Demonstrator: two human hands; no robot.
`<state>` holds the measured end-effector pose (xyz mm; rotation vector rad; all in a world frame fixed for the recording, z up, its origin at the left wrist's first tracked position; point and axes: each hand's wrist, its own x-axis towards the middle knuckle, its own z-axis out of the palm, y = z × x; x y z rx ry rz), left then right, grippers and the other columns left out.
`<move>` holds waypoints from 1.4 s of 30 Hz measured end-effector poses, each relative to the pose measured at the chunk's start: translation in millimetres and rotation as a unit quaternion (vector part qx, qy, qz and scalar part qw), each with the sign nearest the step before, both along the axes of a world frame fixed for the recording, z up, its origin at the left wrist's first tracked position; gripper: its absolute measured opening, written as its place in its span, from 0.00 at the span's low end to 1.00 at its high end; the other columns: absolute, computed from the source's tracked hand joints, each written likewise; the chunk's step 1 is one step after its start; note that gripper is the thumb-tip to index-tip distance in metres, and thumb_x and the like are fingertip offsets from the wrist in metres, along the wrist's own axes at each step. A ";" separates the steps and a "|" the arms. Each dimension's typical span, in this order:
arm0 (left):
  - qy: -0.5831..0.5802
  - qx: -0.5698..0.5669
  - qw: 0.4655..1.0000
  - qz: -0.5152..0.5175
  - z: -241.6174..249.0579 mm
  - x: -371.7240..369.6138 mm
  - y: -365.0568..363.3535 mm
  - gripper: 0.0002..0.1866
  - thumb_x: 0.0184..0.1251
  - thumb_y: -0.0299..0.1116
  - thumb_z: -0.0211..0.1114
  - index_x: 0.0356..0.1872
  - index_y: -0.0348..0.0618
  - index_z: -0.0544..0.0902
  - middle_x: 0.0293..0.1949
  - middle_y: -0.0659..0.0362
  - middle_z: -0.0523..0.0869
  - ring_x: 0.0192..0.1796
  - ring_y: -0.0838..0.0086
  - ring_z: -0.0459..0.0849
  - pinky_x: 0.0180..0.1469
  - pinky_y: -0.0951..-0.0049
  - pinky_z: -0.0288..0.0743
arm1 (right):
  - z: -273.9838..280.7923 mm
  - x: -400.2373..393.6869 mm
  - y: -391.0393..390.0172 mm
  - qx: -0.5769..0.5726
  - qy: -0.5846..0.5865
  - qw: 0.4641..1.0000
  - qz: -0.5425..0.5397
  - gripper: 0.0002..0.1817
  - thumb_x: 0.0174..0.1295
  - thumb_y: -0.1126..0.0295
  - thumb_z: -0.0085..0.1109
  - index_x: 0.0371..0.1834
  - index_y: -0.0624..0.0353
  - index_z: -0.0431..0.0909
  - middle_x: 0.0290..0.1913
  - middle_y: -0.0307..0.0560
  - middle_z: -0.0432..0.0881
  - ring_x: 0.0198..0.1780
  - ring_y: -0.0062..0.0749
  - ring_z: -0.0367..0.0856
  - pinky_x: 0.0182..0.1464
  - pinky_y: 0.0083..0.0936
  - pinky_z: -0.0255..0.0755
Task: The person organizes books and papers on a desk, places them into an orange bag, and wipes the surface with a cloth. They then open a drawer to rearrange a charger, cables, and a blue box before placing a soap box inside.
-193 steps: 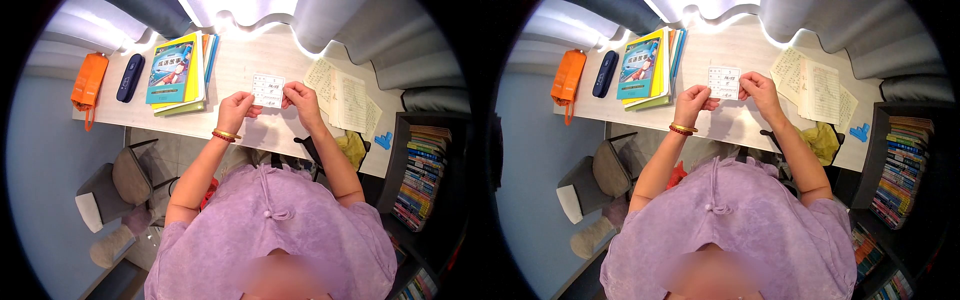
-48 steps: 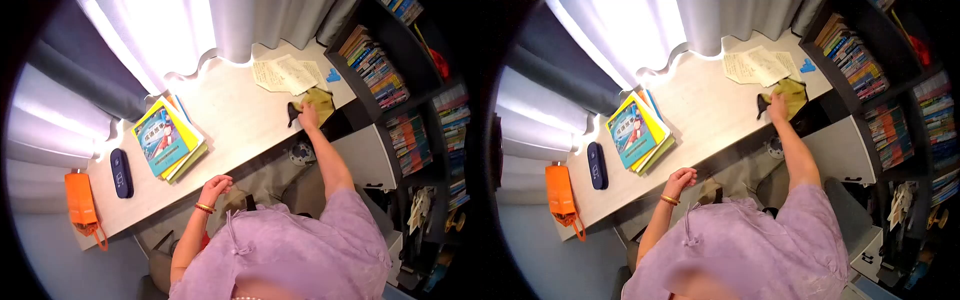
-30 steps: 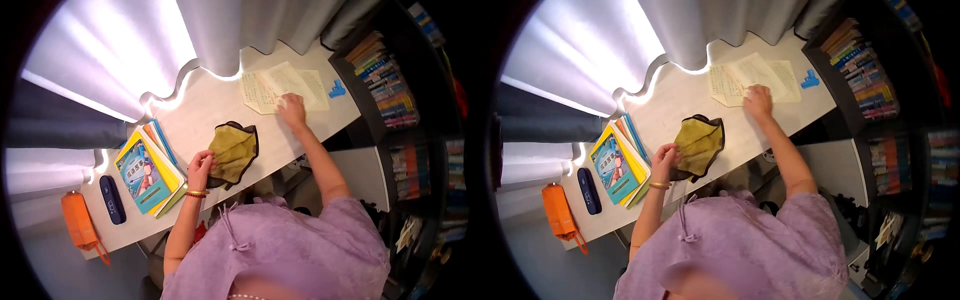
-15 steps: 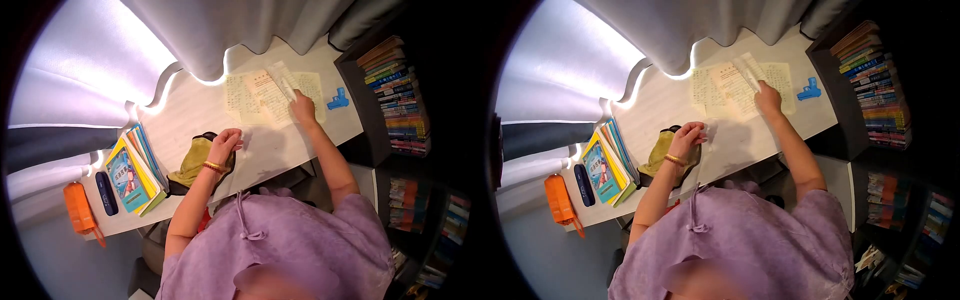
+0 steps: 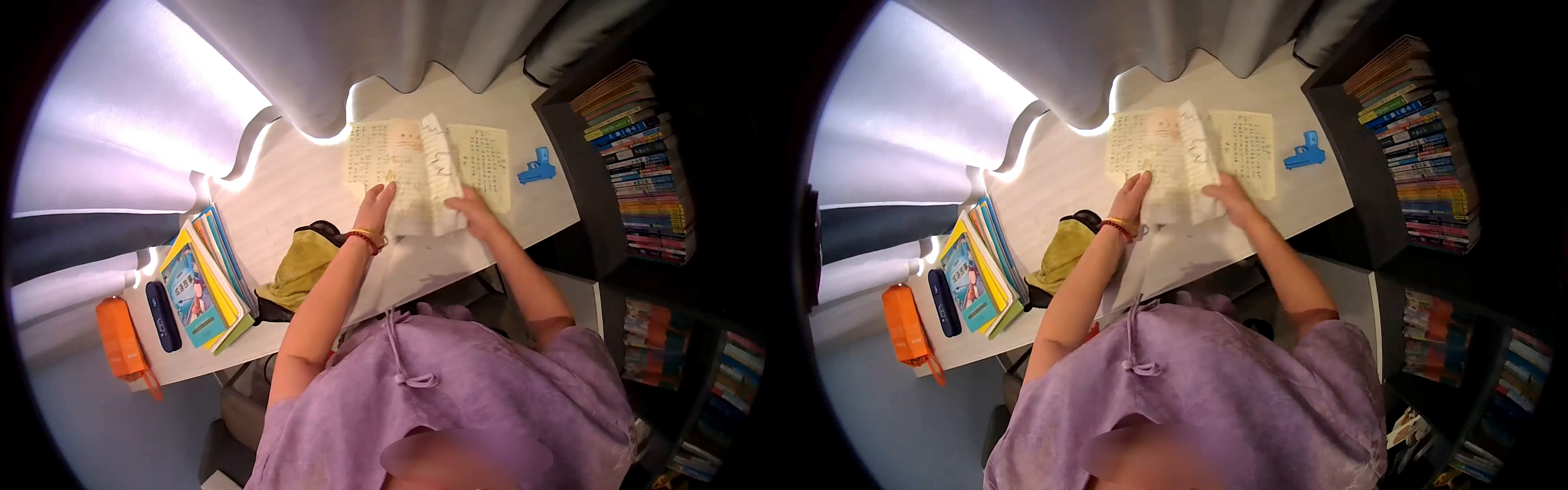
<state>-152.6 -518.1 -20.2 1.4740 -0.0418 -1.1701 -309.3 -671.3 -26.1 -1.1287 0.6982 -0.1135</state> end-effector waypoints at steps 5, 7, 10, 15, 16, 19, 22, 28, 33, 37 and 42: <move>0.101 -0.036 0.994 0.016 22.0 -0.1 21.5 0.28 0.59 0.51 0.58 0.47 0.33 0.74 0.34 0.57 0.81 0.31 0.75 0.80 0.32 0.77 0.75 | 17.8 12.5 42.3 -0.309 -0.009 0.940 0.144 0.22 0.53 0.69 0.56 0.52 0.65 0.69 0.40 0.42 0.78 0.39 0.21 0.75 0.40 0.19 0.70; 0.102 -0.036 0.993 0.037 39.1 2.5 31.0 0.24 0.62 0.46 0.58 0.44 0.31 0.75 0.38 0.54 0.82 0.36 0.73 0.82 0.36 0.75 0.76 | 25.6 15.7 44.7 -0.245 -0.014 0.952 0.182 0.22 0.54 0.67 0.57 0.51 0.65 0.70 0.39 0.40 0.78 0.37 0.19 0.74 0.38 0.19 0.70; 0.106 -0.087 0.988 0.075 6.4 16.0 49.6 0.17 0.66 0.37 0.53 0.44 0.30 0.74 0.38 0.54 0.82 0.35 0.73 0.81 0.38 0.75 0.77 | 17.3 16.5 37.6 -0.142 0.031 0.968 0.206 0.17 0.55 0.66 0.57 0.46 0.64 0.74 0.34 0.38 0.78 0.32 0.18 0.74 0.32 0.16 0.69; 0.095 -0.090 0.984 0.118 18.7 19.9 61.5 0.16 0.66 0.35 0.52 0.44 0.29 0.74 0.38 0.53 0.82 0.35 0.73 0.82 0.38 0.75 0.77 | 14.3 9.6 24.3 -0.026 0.015 0.988 0.154 0.15 0.58 0.66 0.55 0.43 0.67 0.75 0.35 0.40 0.79 0.35 0.21 0.76 0.37 0.18 0.71; 0.103 -0.105 0.980 0.135 19.2 22.6 64.2 0.15 0.66 0.34 0.52 0.44 0.29 0.74 0.38 0.53 0.82 0.35 0.73 0.82 0.38 0.75 0.77 | 11.1 6.8 21.8 -0.008 -0.027 0.994 0.101 0.15 0.58 0.68 0.54 0.44 0.67 0.75 0.37 0.41 0.79 0.38 0.21 0.76 0.41 0.18 0.70; 0.105 -0.116 0.977 0.142 26.2 29.6 77.3 0.15 0.66 0.34 0.52 0.44 0.29 0.74 0.38 0.53 0.82 0.36 0.72 0.82 0.38 0.74 0.77 | 8.2 -2.8 12.1 0.015 -0.062 0.996 0.056 0.15 0.59 0.70 0.51 0.47 0.67 0.74 0.42 0.42 0.79 0.42 0.21 0.75 0.46 0.19 0.68; 0.096 -0.111 0.980 0.135 31.7 37.2 86.8 0.15 0.66 0.33 0.52 0.43 0.29 0.74 0.38 0.53 0.81 0.36 0.72 0.82 0.38 0.74 0.78 | 3.3 -8.2 9.6 0.016 -0.039 0.997 0.057 0.15 0.59 0.71 0.50 0.48 0.66 0.74 0.44 0.42 0.78 0.42 0.21 0.75 0.46 0.19 0.68; 0.085 -0.094 0.982 0.137 51.3 33.9 88.4 0.21 0.65 0.37 0.54 0.51 0.28 0.71 0.45 0.51 0.78 0.41 0.72 0.80 0.40 0.75 0.76 | 4.6 22.1 59.8 -0.252 -0.060 0.962 0.082 0.10 0.57 0.70 0.52 0.39 0.64 0.74 0.25 0.42 0.75 0.26 0.25 0.72 0.31 0.24 0.70; -0.077 -0.027 0.995 0.051 29.1 24.7 87.0 0.21 0.62 0.37 0.59 0.50 0.31 0.72 0.44 0.54 0.79 0.39 0.76 0.79 0.39 0.77 0.73 | 37.8 49.4 90.5 -0.387 -0.115 0.884 0.238 0.16 0.56 0.64 0.56 0.45 0.62 0.75 0.37 0.50 0.78 0.40 0.32 0.77 0.43 0.26 0.70; -0.088 0.022 0.993 0.080 16.5 34.7 100.9 0.14 0.59 0.28 0.59 0.44 0.30 0.76 0.36 0.57 0.82 0.34 0.76 0.80 0.38 0.77 0.74 | 14.9 35.6 2.7 -0.336 0.018 0.941 0.035 0.12 0.56 0.68 0.56 0.40 0.62 0.76 0.35 0.44 0.79 0.37 0.27 0.76 0.41 0.22 0.70; -0.137 0.029 0.964 0.225 37.4 71.6 122.8 0.15 0.61 0.27 0.57 0.47 0.30 0.73 0.38 0.54 0.82 0.32 0.75 0.80 0.34 0.77 0.74 | 10.2 5.0 -77.6 -0.422 0.256 0.867 -0.063 0.23 0.50 0.61 0.60 0.46 0.63 0.74 0.32 0.45 0.80 0.34 0.29 0.78 0.38 0.22 0.71</move>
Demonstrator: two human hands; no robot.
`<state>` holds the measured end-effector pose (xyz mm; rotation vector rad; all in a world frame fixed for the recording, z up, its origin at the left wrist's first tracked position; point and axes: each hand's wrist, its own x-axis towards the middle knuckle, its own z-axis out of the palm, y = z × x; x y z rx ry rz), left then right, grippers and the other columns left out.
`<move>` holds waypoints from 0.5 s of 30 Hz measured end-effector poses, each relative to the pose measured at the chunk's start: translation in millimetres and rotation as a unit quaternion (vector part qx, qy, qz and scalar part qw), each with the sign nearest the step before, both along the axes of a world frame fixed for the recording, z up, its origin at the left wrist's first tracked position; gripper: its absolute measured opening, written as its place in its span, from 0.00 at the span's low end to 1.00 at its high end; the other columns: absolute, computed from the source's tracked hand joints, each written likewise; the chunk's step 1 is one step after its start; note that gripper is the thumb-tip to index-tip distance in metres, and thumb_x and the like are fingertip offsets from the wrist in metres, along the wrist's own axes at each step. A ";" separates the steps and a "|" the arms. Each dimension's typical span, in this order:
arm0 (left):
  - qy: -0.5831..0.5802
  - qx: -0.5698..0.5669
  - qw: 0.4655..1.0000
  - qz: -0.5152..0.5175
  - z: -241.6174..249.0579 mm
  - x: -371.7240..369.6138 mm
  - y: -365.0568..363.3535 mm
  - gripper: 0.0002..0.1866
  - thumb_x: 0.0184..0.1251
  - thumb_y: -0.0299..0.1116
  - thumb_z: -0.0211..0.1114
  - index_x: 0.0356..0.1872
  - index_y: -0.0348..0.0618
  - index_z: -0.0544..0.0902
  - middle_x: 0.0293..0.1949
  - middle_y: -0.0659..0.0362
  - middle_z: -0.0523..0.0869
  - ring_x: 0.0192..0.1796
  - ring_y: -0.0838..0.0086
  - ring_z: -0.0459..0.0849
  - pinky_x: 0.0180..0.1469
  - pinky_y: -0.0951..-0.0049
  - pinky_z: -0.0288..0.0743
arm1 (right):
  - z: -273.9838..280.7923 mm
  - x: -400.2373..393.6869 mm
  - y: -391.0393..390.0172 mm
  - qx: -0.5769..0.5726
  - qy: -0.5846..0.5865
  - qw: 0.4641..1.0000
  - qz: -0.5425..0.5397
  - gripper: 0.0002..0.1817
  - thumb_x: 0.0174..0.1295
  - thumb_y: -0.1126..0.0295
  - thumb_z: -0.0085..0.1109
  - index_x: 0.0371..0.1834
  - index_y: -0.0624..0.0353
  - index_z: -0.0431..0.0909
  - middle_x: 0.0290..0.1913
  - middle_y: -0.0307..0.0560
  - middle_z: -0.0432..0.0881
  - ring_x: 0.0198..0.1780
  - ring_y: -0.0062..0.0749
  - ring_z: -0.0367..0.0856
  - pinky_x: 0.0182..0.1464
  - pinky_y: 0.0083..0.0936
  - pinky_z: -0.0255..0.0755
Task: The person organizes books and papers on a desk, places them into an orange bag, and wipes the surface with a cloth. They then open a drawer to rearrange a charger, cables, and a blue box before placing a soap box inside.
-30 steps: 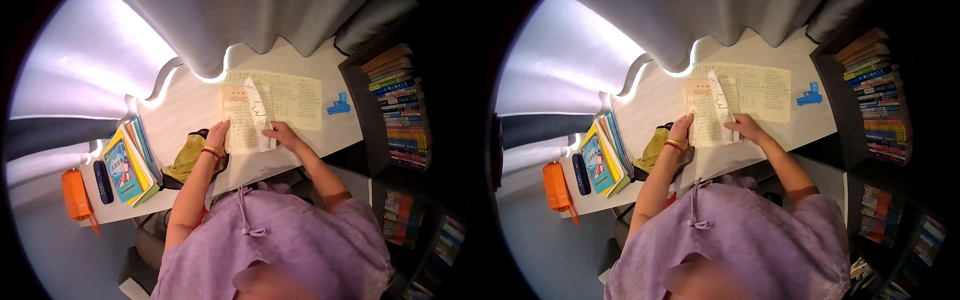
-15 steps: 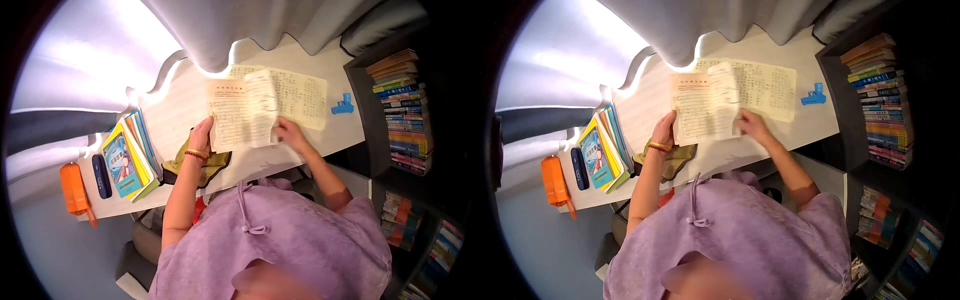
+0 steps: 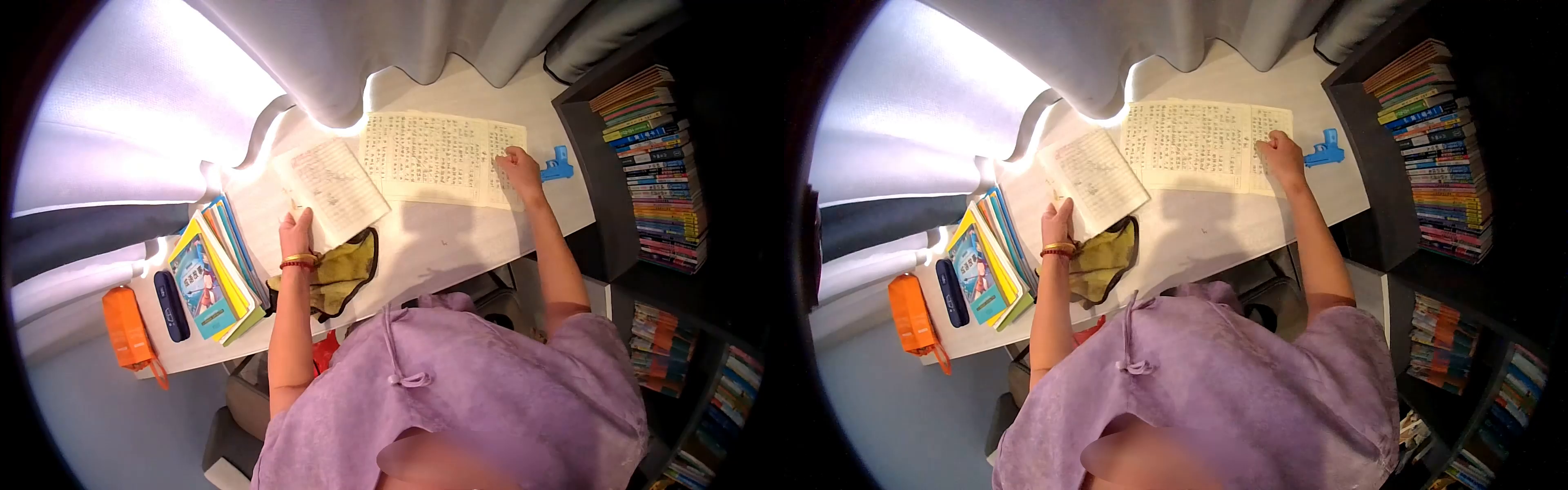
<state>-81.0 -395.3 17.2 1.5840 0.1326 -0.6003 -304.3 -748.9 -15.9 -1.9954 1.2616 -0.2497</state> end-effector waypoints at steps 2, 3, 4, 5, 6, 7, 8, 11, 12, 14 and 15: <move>-0.166 0.170 0.971 -0.021 -13.8 13.4 2.5 0.22 0.56 0.27 0.60 0.52 0.30 0.68 0.49 0.46 0.75 0.48 0.64 0.75 0.49 0.68 0.70 | -9.5 3.9 3.3 0.004 -0.010 1.000 -0.016 0.24 0.47 0.58 0.60 0.44 0.63 0.74 0.32 0.47 0.80 0.35 0.36 0.79 0.38 0.26 0.71; -0.309 0.309 0.899 -0.033 -15.1 16.0 -0.3 0.26 0.55 0.27 0.62 0.54 0.30 0.66 0.52 0.43 0.71 0.54 0.60 0.72 0.55 0.64 0.66 | -14.1 10.5 8.4 0.026 -0.036 0.999 -0.021 0.25 0.47 0.58 0.60 0.46 0.63 0.73 0.33 0.48 0.80 0.37 0.36 0.79 0.40 0.26 0.71; -0.312 0.310 0.898 -0.034 -15.5 17.8 -2.8 0.26 0.55 0.27 0.62 0.54 0.30 0.66 0.52 0.43 0.71 0.54 0.60 0.72 0.55 0.64 0.66 | -16.8 14.6 10.9 0.048 -0.063 0.997 -0.026 0.26 0.47 0.58 0.60 0.47 0.64 0.73 0.35 0.49 0.80 0.38 0.37 0.79 0.42 0.26 0.71; -0.443 0.340 0.828 -0.048 0.7 12.9 -13.2 0.28 0.54 0.29 0.63 0.55 0.31 0.65 0.55 0.43 0.68 0.57 0.57 0.67 0.58 0.63 0.62 | -16.6 13.9 10.3 0.050 -0.066 0.996 -0.029 0.26 0.47 0.58 0.60 0.47 0.64 0.73 0.35 0.49 0.80 0.38 0.37 0.79 0.42 0.26 0.71; -0.563 0.361 0.741 -0.061 9.7 9.6 -21.1 0.30 0.52 0.31 0.64 0.56 0.32 0.63 0.57 0.43 0.66 0.60 0.55 0.63 0.62 0.61 0.57 | -14.0 10.6 7.8 0.018 -0.064 0.997 -0.033 0.27 0.48 0.58 0.59 0.49 0.64 0.72 0.38 0.50 0.79 0.41 0.37 0.78 0.44 0.27 0.70; -0.575 0.349 0.732 -0.107 8.8 13.2 -29.3 0.29 0.53 0.33 0.65 0.56 0.36 0.66 0.54 0.45 0.70 0.57 0.56 0.68 0.59 0.62 0.62 | -9.9 6.2 4.9 -0.015 -0.060 0.997 -0.035 0.28 0.48 0.58 0.59 0.51 0.63 0.71 0.41 0.52 0.78 0.43 0.38 0.77 0.46 0.27 0.69; -0.494 0.318 0.789 -0.178 10.9 15.7 -41.7 0.28 0.53 0.33 0.64 0.56 0.38 0.66 0.52 0.45 0.72 0.55 0.56 0.71 0.57 0.62 0.65 | -2.7 -1.0 3.1 -0.067 -0.047 0.996 -0.045 0.29 0.49 0.59 0.58 0.53 0.65 0.68 0.45 0.53 0.76 0.47 0.39 0.75 0.49 0.29 0.68; -0.384 0.237 0.838 -0.306 4.9 27.4 -86.9 0.26 0.54 0.34 0.63 0.55 0.41 0.68 0.48 0.44 0.76 0.48 0.56 0.77 0.50 0.63 0.71 | 4.6 -21.6 -15.5 -0.029 0.068 0.995 -0.063 0.30 0.50 0.60 0.57 0.55 0.67 0.66 0.48 0.55 0.74 0.50 0.41 0.73 0.51 0.30 0.67; -0.385 0.235 0.838 -0.307 -4.2 37.3 -100.8 0.26 0.54 0.34 0.63 0.55 0.41 0.68 0.48 0.44 0.76 0.48 0.56 0.77 0.50 0.63 0.71 | -5.6 -25.5 -18.8 -0.055 0.044 0.995 -0.068 0.32 0.50 0.61 0.58 0.56 0.70 0.64 0.42 0.51 0.76 0.44 0.38 0.76 0.45 0.28 0.70; -0.416 0.335 0.797 -0.282 -23.6 50.0 -129.1 0.28 0.54 0.37 0.62 0.55 0.37 0.68 0.47 0.42 0.76 0.47 0.54 0.77 0.48 0.63 0.72 | 11.1 -18.7 -8.5 0.037 -0.029 0.993 -0.113 0.33 0.49 0.61 0.59 0.56 0.70 0.63 0.39 0.48 0.76 0.40 0.33 0.76 0.40 0.26 0.71; -0.417 0.330 0.797 -0.288 -23.2 48.9 -139.6 0.28 0.54 0.37 0.62 0.55 0.37 0.68 0.47 0.42 0.76 0.47 0.54 0.77 0.48 0.63 0.72 | 17.6 -14.8 -2.5 0.129 -0.102 0.975 -0.151 0.33 0.49 0.62 0.60 0.57 0.70 0.63 0.36 0.45 0.76 0.36 0.28 0.76 0.36 0.23 0.73</move>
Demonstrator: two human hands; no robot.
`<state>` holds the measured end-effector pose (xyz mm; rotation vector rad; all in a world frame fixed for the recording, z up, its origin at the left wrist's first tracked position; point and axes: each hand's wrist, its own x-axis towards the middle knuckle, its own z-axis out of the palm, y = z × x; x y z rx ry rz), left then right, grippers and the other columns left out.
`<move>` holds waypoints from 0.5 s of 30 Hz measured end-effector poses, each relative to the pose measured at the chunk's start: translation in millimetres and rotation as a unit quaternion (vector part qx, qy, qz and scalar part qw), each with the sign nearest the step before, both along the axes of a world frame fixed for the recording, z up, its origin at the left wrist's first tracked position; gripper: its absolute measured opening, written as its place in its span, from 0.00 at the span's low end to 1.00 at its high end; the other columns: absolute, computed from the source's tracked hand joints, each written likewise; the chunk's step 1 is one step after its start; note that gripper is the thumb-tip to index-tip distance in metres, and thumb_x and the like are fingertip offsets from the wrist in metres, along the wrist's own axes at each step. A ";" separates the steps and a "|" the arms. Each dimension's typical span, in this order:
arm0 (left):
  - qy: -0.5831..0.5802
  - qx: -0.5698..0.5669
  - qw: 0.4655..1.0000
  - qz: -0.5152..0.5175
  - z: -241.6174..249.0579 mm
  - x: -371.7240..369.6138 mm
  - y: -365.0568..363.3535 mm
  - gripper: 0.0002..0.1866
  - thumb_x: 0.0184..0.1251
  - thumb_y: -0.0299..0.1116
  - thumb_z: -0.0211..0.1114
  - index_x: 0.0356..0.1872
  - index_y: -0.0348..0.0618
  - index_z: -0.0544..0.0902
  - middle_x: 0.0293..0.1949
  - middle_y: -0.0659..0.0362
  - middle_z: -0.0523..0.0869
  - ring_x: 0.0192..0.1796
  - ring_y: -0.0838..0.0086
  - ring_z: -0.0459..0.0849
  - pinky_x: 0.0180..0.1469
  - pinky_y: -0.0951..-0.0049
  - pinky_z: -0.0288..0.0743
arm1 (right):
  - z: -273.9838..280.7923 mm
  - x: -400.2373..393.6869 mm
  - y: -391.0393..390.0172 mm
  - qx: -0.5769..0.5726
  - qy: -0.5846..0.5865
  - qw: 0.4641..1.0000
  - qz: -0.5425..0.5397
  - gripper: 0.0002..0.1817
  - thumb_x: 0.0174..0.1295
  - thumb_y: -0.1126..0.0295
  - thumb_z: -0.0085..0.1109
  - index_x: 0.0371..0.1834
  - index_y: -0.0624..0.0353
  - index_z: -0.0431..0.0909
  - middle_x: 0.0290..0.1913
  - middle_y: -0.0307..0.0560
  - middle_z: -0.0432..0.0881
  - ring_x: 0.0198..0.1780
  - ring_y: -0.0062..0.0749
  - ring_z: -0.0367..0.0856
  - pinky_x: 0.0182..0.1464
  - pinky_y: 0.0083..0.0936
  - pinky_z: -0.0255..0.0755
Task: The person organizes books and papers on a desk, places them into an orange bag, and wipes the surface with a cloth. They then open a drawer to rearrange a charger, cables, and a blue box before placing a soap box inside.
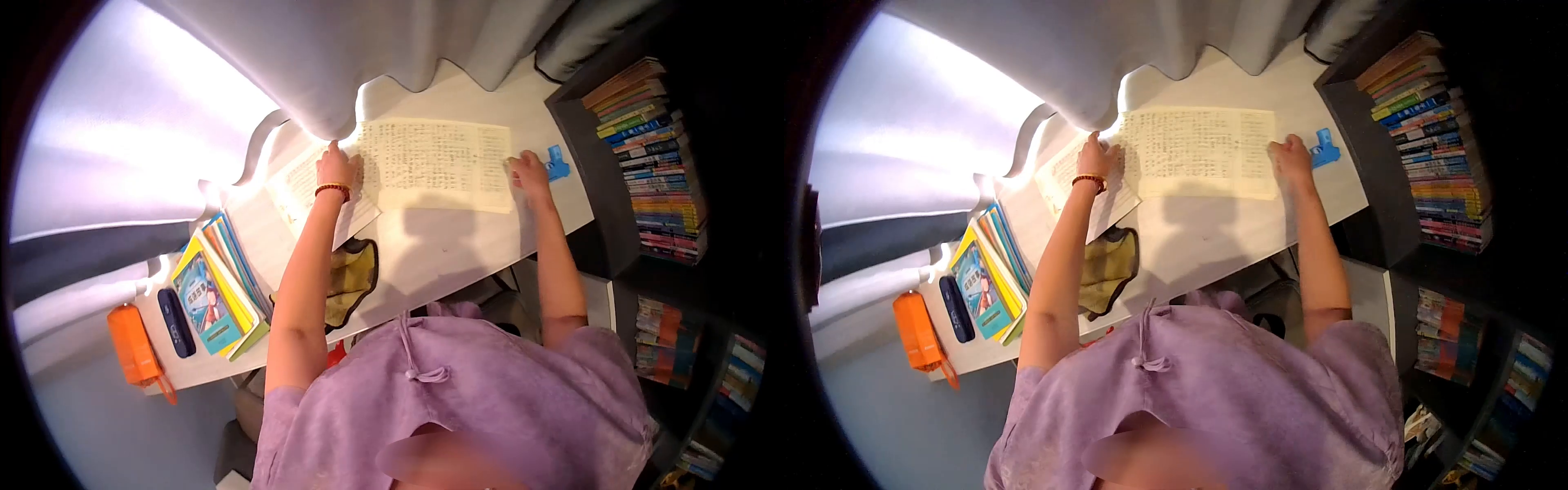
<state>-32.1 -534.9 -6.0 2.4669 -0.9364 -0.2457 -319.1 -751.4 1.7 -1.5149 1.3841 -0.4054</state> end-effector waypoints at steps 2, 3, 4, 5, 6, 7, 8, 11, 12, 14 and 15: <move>0.139 0.044 0.988 0.060 1.1 -4.0 -18.6 0.30 0.52 0.40 0.64 0.54 0.34 0.66 0.45 0.41 0.76 0.47 0.53 0.76 0.49 0.62 0.72 | -5.6 6.3 3.5 0.098 -0.100 0.990 -0.019 0.31 0.48 0.63 0.61 0.55 0.68 0.66 0.31 0.40 0.75 0.30 0.18 0.73 0.28 0.16 0.69; 0.188 0.078 0.979 0.021 0.6 -11.0 -25.5 0.31 0.51 0.40 0.64 0.53 0.31 0.65 0.46 0.39 0.74 0.48 0.51 0.75 0.49 0.63 0.72 | -13.2 9.4 3.7 0.141 -0.124 0.982 0.013 0.28 0.49 0.64 0.60 0.52 0.67 0.68 0.30 0.40 0.75 0.30 0.18 0.73 0.28 0.15 0.69; 0.119 0.088 0.989 0.013 -3.4 -29.1 -28.1 0.31 0.50 0.39 0.65 0.52 0.31 0.65 0.48 0.38 0.71 0.49 0.49 0.74 0.49 0.63 0.72 | -19.8 11.9 3.6 0.185 -0.149 0.970 0.046 0.25 0.50 0.64 0.60 0.50 0.67 0.70 0.29 0.39 0.75 0.29 0.18 0.73 0.28 0.14 0.68; 0.096 0.089 0.991 0.008 1.5 -45.0 -26.4 0.32 0.49 0.38 0.65 0.53 0.31 0.64 0.49 0.37 0.70 0.48 0.48 0.74 0.49 0.63 0.73 | -23.5 12.4 3.7 0.187 -0.150 0.970 0.043 0.25 0.50 0.64 0.60 0.50 0.67 0.70 0.29 0.39 0.75 0.29 0.18 0.73 0.28 0.14 0.68; 0.072 0.089 0.993 0.004 7.3 -53.7 -25.4 0.33 0.48 0.38 0.66 0.53 0.31 0.64 0.49 0.37 0.69 0.47 0.47 0.74 0.50 0.63 0.73 | -25.5 14.2 2.7 0.184 -0.134 0.971 0.069 0.22 0.50 0.65 0.59 0.46 0.67 0.72 0.29 0.40 0.76 0.30 0.20 0.74 0.31 0.16 0.69; 0.070 0.090 0.994 0.004 6.0 -54.2 -25.1 0.33 0.48 0.38 0.66 0.53 0.31 0.64 0.49 0.37 0.69 0.47 0.47 0.74 0.50 0.63 0.73 | -26.9 17.4 2.7 0.181 -0.119 0.971 0.097 0.19 0.51 0.65 0.59 0.42 0.66 0.74 0.29 0.41 0.77 0.31 0.23 0.75 0.33 0.18 0.71; 0.104 0.075 0.992 -0.002 3.0 -53.6 -23.2 0.33 0.47 0.37 0.66 0.54 0.33 0.64 0.49 0.38 0.69 0.48 0.48 0.74 0.50 0.63 0.72 | -26.6 22.8 11.1 0.182 -0.121 0.971 0.100 0.19 0.51 0.65 0.59 0.42 0.66 0.74 0.29 0.41 0.77 0.31 0.23 0.75 0.33 0.18 0.71; 0.137 0.075 0.988 -0.011 11.3 -55.9 -16.4 0.35 0.46 0.36 0.67 0.57 0.36 0.63 0.49 0.40 0.69 0.50 0.50 0.73 0.51 0.63 0.71 | -19.2 40.9 28.4 0.016 -0.066 0.986 0.154 0.16 0.50 0.73 0.53 0.43 0.68 0.75 0.39 0.49 0.80 0.38 0.33 0.78 0.43 0.24 0.70; 0.141 0.091 0.986 -0.022 16.7 -59.0 -14.0 0.37 0.45 0.36 0.67 0.58 0.38 0.62 0.49 0.42 0.69 0.51 0.51 0.71 0.52 0.64 0.71 | -15.4 44.5 28.4 0.017 -0.070 0.985 0.159 0.16 0.50 0.73 0.53 0.43 0.68 0.75 0.39 0.49 0.80 0.38 0.33 0.78 0.43 0.24 0.70; 0.085 0.087 0.992 -0.035 29.1 -62.8 -9.0 0.39 0.45 0.37 0.68 0.60 0.41 0.60 0.50 0.44 0.70 0.54 0.53 0.69 0.53 0.64 0.69 | -9.1 47.9 29.8 0.083 -0.154 0.973 0.153 0.18 0.50 0.76 0.50 0.46 0.67 0.74 0.39 0.49 0.80 0.39 0.31 0.78 0.43 0.23 0.70; -0.045 0.022 0.995 -0.091 35.6 -63.2 -7.5 0.40 0.46 0.38 0.69 0.61 0.41 0.60 0.53 0.45 0.68 0.56 0.53 0.68 0.53 0.64 0.69 | -0.7 51.0 26.6 0.108 -0.190 0.959 0.180 0.18 0.51 0.76 0.50 0.47 0.67 0.74 0.40 0.48 0.80 0.39 0.28 0.77 0.43 0.23 0.70</move>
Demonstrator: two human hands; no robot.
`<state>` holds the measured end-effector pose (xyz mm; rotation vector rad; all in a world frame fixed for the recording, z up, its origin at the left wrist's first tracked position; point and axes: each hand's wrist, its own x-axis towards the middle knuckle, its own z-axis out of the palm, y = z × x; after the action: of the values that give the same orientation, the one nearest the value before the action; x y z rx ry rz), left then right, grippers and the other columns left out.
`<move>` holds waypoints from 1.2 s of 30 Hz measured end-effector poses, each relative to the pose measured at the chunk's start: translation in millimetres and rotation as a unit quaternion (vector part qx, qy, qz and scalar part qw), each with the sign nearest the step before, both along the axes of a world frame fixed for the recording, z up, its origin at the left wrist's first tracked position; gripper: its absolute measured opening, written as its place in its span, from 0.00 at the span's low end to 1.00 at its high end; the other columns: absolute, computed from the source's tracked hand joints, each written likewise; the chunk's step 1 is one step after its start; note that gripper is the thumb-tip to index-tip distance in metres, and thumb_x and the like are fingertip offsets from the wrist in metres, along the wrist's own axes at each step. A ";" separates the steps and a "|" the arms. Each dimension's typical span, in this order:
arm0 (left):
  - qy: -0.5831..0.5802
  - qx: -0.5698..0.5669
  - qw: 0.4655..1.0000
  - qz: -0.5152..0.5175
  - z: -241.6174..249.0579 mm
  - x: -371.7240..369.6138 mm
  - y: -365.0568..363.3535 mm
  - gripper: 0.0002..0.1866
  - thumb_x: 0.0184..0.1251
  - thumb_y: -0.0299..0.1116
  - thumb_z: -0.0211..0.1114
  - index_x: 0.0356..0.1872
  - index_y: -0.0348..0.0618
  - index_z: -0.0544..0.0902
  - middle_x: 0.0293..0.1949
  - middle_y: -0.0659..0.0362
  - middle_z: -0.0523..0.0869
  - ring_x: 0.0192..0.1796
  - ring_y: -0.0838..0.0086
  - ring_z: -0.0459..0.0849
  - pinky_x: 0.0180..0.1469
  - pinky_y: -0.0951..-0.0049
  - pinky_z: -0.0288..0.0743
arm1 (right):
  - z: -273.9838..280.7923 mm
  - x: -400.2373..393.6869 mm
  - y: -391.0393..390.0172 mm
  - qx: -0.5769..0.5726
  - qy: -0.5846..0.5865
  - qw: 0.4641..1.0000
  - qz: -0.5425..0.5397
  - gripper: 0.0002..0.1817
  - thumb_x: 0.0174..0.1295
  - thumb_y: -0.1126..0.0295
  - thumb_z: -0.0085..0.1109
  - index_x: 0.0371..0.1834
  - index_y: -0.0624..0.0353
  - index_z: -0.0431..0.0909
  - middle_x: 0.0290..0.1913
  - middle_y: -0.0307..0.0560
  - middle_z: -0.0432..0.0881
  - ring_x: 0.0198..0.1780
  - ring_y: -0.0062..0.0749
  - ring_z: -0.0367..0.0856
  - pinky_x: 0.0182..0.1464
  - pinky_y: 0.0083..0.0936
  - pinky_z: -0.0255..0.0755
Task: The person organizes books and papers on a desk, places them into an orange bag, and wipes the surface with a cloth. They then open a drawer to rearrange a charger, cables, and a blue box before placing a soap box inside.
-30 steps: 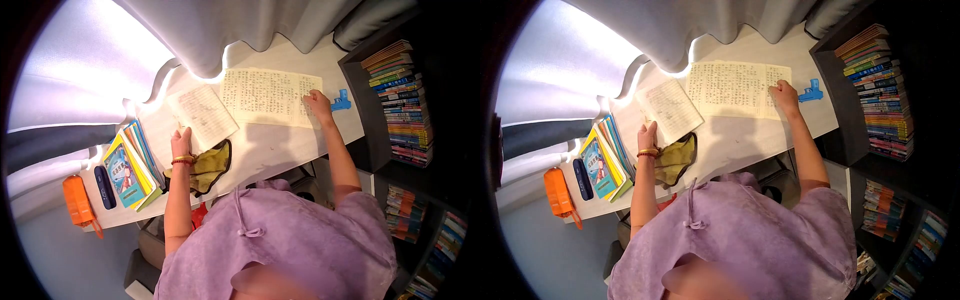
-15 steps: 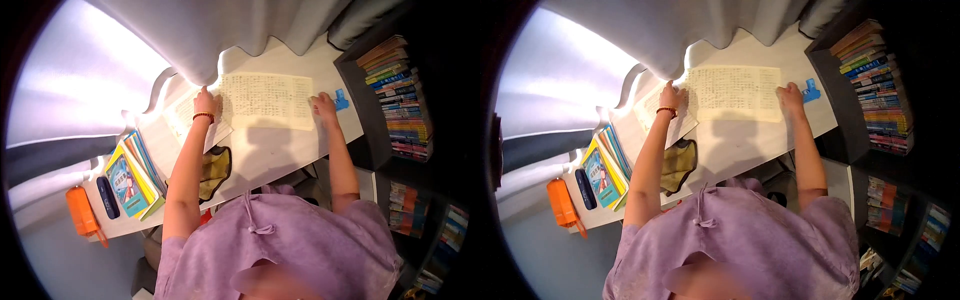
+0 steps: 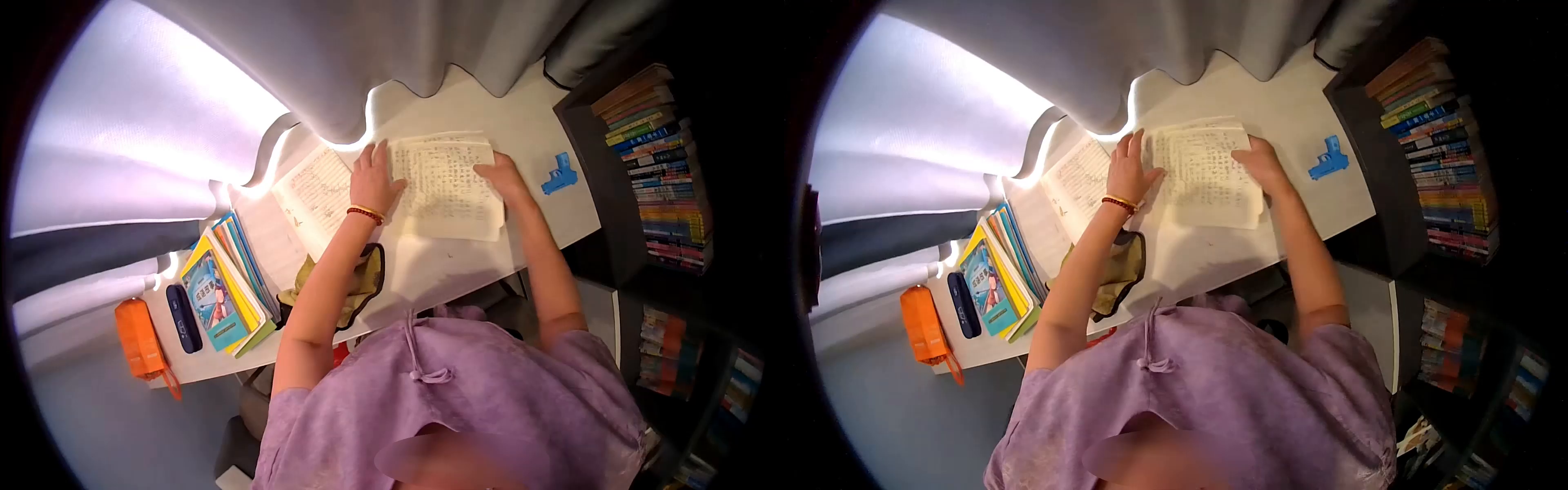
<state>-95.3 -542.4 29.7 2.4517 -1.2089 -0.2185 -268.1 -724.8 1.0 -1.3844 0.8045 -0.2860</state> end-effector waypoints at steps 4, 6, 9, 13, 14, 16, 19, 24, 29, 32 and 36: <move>-0.164 -0.183 0.955 -0.164 55.8 7.3 3.2 0.39 0.50 0.44 0.68 0.61 0.41 0.59 0.54 0.45 0.70 0.49 0.54 0.75 0.49 0.63 0.71 | 89.3 8.1 -13.5 -0.015 0.063 0.989 0.130 0.17 0.52 0.74 0.52 0.46 0.68 0.75 0.39 0.45 0.79 0.39 0.25 0.77 0.43 0.22 0.70; 0.011 -0.107 0.982 -0.158 96.1 8.5 13.1 0.38 0.51 0.43 0.67 0.62 0.41 0.59 0.50 0.45 0.74 0.48 0.56 0.76 0.48 0.64 0.71 | 124.6 25.2 -15.2 -0.092 0.029 0.963 0.252 0.15 0.54 0.72 0.56 0.45 0.67 0.75 0.38 0.42 0.79 0.38 0.20 0.76 0.41 0.19 0.70; 0.136 -0.179 0.960 -0.166 92.7 21.6 35.2 0.29 0.55 0.43 0.63 0.55 0.38 0.69 0.28 0.52 0.80 0.31 0.66 0.79 0.36 0.68 0.71 | 164.0 56.8 -5.5 -0.149 0.002 0.929 0.338 0.15 0.54 0.70 0.57 0.44 0.66 0.75 0.38 0.41 0.79 0.38 0.20 0.75 0.42 0.18 0.69; 0.384 -0.207 0.897 0.068 106.6 36.3 90.6 0.13 0.58 0.34 0.60 0.36 0.32 0.80 0.23 0.62 0.79 0.23 0.82 0.73 0.28 0.79 0.69 | 187.1 95.4 18.3 -0.166 -0.092 0.945 0.266 0.16 0.59 0.66 0.53 0.46 0.64 0.75 0.39 0.39 0.78 0.40 0.20 0.74 0.43 0.17 0.67; 0.437 -0.253 0.855 0.118 107.2 38.9 111.4 0.12 0.58 0.32 0.60 0.37 0.31 0.79 0.25 0.61 0.81 0.26 0.82 0.76 0.29 0.80 0.71 | 190.3 99.4 19.4 -0.238 -0.056 0.939 0.242 0.17 0.62 0.62 0.48 0.49 0.61 0.74 0.41 0.40 0.78 0.42 0.22 0.74 0.46 0.19 0.68; 0.488 -0.327 0.790 0.176 94.2 53.9 162.1 0.13 0.58 0.30 0.60 0.40 0.31 0.78 0.32 0.56 0.83 0.32 0.79 0.81 0.34 0.81 0.75 | 166.1 106.4 23.7 -0.145 -0.106 0.954 0.239 0.18 0.62 0.61 0.47 0.49 0.62 0.74 0.41 0.42 0.79 0.42 0.24 0.75 0.46 0.21 0.68; 0.514 -0.414 0.719 0.217 75.6 54.8 230.5 0.13 0.59 0.28 0.60 0.42 0.30 0.77 0.37 0.55 0.82 0.36 0.76 0.81 0.38 0.77 0.76 | 121.6 121.9 93.5 0.004 -0.085 0.957 0.278 0.20 0.63 0.59 0.45 0.49 0.61 0.74 0.39 0.42 0.79 0.40 0.25 0.76 0.46 0.24 0.70; 0.494 -0.454 0.686 0.282 58.8 38.4 315.4 0.13 0.60 0.29 0.60 0.43 0.32 0.77 0.39 0.55 0.82 0.38 0.76 0.81 0.40 0.78 0.76 | 93.8 144.5 226.6 0.037 -0.022 0.935 0.352 0.15 0.60 0.64 0.53 0.46 0.60 0.75 0.38 0.36 0.79 0.37 0.17 0.74 0.40 0.18 0.68; 0.461 -0.484 0.668 0.326 52.5 27.8 378.9 0.12 0.60 0.28 0.60 0.42 0.31 0.78 0.36 0.56 0.83 0.34 0.78 0.81 0.36 0.79 0.75 | 91.3 166.0 286.1 0.080 -0.014 0.923 0.375 0.14 0.59 0.67 0.54 0.46 0.60 0.76 0.39 0.38 0.80 0.36 0.18 0.75 0.40 0.18 0.68; 0.455 -0.491 0.660 0.341 50.3 25.2 402.9 0.13 0.60 0.28 0.59 0.44 0.31 0.77 0.39 0.55 0.82 0.37 0.76 0.81 0.38 0.79 0.76 | 97.7 174.5 312.8 0.073 -0.005 0.924 0.375 0.14 0.58 0.69 0.54 0.46 0.64 0.76 0.38 0.41 0.80 0.35 0.22 0.77 0.38 0.19 0.70; 0.454 -0.500 0.655 0.339 46.2 29.6 431.4 0.14 0.61 0.28 0.58 0.45 0.30 0.75 0.40 0.54 0.82 0.37 0.76 0.82 0.37 0.78 0.77 | 96.5 183.3 342.3 0.070 -0.005 0.926 0.372 0.13 0.58 0.69 0.54 0.44 0.63 0.77 0.37 0.41 0.81 0.35 0.21 0.77 0.38 0.19 0.70</move>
<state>-65.7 -111.0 75.9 1.2600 0.1401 -0.3567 -84.8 -382.5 97.4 -1.4477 0.2382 0.3504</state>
